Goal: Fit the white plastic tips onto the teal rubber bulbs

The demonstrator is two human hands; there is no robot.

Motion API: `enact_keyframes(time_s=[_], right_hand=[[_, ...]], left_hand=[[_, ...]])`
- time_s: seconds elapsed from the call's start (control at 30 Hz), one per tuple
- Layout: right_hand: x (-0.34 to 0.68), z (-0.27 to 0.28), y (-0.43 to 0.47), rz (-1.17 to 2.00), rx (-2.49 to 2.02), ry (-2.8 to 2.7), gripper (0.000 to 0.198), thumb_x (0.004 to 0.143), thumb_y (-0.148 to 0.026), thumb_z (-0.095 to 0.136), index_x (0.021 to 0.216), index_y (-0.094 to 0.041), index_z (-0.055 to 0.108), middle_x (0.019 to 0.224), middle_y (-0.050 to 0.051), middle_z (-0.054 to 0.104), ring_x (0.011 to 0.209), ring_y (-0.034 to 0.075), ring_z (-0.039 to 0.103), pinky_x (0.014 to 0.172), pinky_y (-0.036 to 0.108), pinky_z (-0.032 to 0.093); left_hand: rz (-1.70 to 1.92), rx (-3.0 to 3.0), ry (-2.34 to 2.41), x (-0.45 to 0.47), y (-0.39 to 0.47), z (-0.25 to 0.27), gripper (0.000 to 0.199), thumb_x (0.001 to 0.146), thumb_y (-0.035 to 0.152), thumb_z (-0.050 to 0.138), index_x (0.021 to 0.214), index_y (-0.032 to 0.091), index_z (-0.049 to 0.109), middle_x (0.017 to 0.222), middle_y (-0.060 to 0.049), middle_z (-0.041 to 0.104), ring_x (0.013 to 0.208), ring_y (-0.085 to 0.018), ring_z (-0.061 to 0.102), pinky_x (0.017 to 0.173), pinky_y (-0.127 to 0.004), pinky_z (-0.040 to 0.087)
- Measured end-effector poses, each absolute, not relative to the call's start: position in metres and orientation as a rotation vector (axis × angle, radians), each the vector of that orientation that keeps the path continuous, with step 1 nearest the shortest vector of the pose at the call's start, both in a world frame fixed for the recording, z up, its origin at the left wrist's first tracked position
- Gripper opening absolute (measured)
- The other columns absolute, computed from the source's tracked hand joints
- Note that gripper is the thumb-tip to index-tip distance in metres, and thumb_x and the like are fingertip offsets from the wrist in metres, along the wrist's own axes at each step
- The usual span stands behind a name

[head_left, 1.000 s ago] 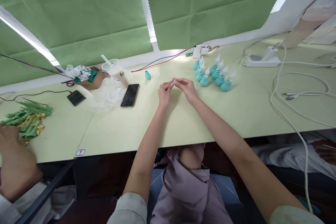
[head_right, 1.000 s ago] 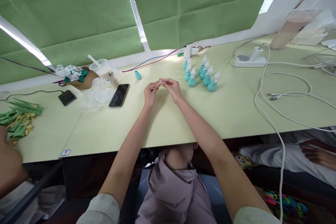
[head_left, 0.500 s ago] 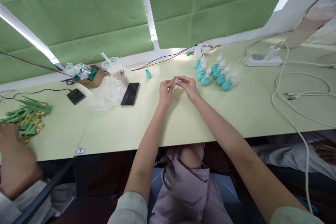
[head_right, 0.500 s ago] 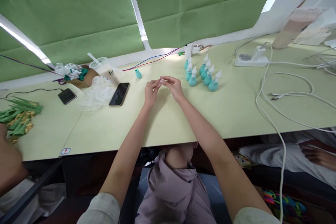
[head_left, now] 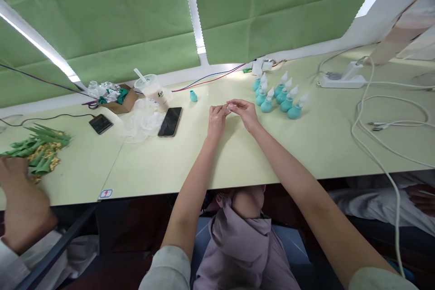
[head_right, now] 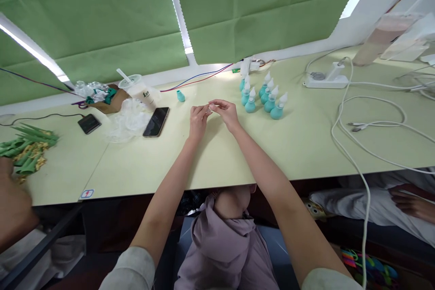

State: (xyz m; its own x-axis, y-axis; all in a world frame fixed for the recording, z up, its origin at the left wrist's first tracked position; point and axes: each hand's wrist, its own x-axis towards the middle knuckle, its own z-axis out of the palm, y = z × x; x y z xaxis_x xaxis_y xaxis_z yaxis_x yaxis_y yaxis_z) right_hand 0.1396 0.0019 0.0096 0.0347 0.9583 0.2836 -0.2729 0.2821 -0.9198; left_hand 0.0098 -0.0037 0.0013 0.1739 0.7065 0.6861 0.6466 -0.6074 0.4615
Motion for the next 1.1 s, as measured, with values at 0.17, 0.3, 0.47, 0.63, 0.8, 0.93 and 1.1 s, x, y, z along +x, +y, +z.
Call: enact_keyframes(time_s=[0.17, 0.3, 0.47, 0.63, 0.8, 0.93, 1.1], right_hand=[[0.142, 0.012, 0.003, 1.253, -0.701, -1.075, 0.035, 0.065, -0.051, 0.070, 0.086, -0.022, 0.069, 0.098, 0.003, 0.069, 0.092, 0.017, 0.062, 0.086, 0.035, 0.052], [0.145, 0.012, 0.004, 1.245, -0.720, -1.089, 0.035, 0.061, -0.045, 0.075, 0.086, -0.022, 0.069, 0.098, 0.002, 0.069, 0.091, 0.016, 0.062, 0.088, 0.035, 0.051], [0.148, 0.007, 0.009, 1.244, -0.728, -1.102, 0.037, 0.057, -0.040, 0.079, 0.088, -0.021, 0.069, 0.091, 0.002, 0.069, 0.086, 0.016, 0.063, 0.086, 0.035, 0.051], [0.149, 0.004, 0.010, 1.202, -0.807, -1.118, 0.038, 0.054, -0.040, 0.080, 0.082, -0.019, 0.066, 0.084, 0.002, 0.068, 0.079, 0.015, 0.062, 0.082, 0.033, 0.051], [0.152, 0.008, 0.012, 1.150, -0.861, -1.268, 0.041, 0.057, -0.045, 0.077, 0.086, -0.019, 0.064, 0.085, 0.003, 0.067, 0.083, 0.016, 0.061, 0.081, 0.033, 0.050], [0.165, 0.008, 0.015, 0.844, -1.024, -1.546, 0.039, 0.078, -0.050, 0.058, 0.107, -0.023, 0.061, 0.105, 0.006, 0.066, 0.101, 0.020, 0.057, 0.087, 0.036, 0.045], [0.176, -0.002, 0.014, 0.338, -1.545, -1.905, 0.024, 0.070, -0.032, 0.071, 0.092, -0.021, 0.070, 0.104, 0.010, 0.066, 0.100, 0.027, 0.055, 0.085, 0.040, 0.041]], left_hand=[[1.474, 2.331, 1.388, 0.009, 0.000, 0.002, 0.027, 0.089, 0.029, 0.049, 0.109, 0.020, 0.064, 0.095, -0.008, 0.067, 0.086, -0.019, 0.049, 0.079, -0.034, 0.044], [1.553, 2.256, 1.376, 0.009, -0.002, 0.003, 0.026, 0.085, 0.033, 0.055, 0.105, 0.020, 0.066, 0.091, -0.007, 0.068, 0.084, -0.018, 0.051, 0.074, -0.031, 0.047], [1.585, 2.202, 1.362, 0.011, -0.003, 0.002, 0.026, 0.085, 0.036, 0.054, 0.103, 0.021, 0.066, 0.089, -0.007, 0.069, 0.085, -0.017, 0.052, 0.070, -0.029, 0.049], [1.537, 2.313, 1.300, 0.010, -0.001, -0.001, 0.028, 0.088, 0.036, 0.049, 0.104, 0.020, 0.065, 0.092, -0.007, 0.068, 0.086, -0.017, 0.052, 0.075, -0.031, 0.046], [1.498, 2.340, 1.347, 0.008, -0.001, -0.001, 0.023, 0.086, 0.034, 0.053, 0.101, 0.019, 0.064, 0.088, -0.007, 0.067, 0.083, -0.018, 0.050, 0.075, -0.031, 0.044], [1.445, 2.260, 1.442, 0.002, 0.000, 0.000, 0.018, 0.086, 0.027, 0.053, 0.100, 0.019, 0.061, 0.091, -0.007, 0.064, 0.086, -0.019, 0.049, 0.078, -0.031, 0.043], [1.288, 1.967, 1.523, -0.012, 0.008, -0.003, 0.016, 0.084, 0.019, 0.052, 0.100, 0.019, 0.055, 0.087, -0.004, 0.060, 0.075, -0.015, 0.051, 0.072, -0.028, 0.042]])
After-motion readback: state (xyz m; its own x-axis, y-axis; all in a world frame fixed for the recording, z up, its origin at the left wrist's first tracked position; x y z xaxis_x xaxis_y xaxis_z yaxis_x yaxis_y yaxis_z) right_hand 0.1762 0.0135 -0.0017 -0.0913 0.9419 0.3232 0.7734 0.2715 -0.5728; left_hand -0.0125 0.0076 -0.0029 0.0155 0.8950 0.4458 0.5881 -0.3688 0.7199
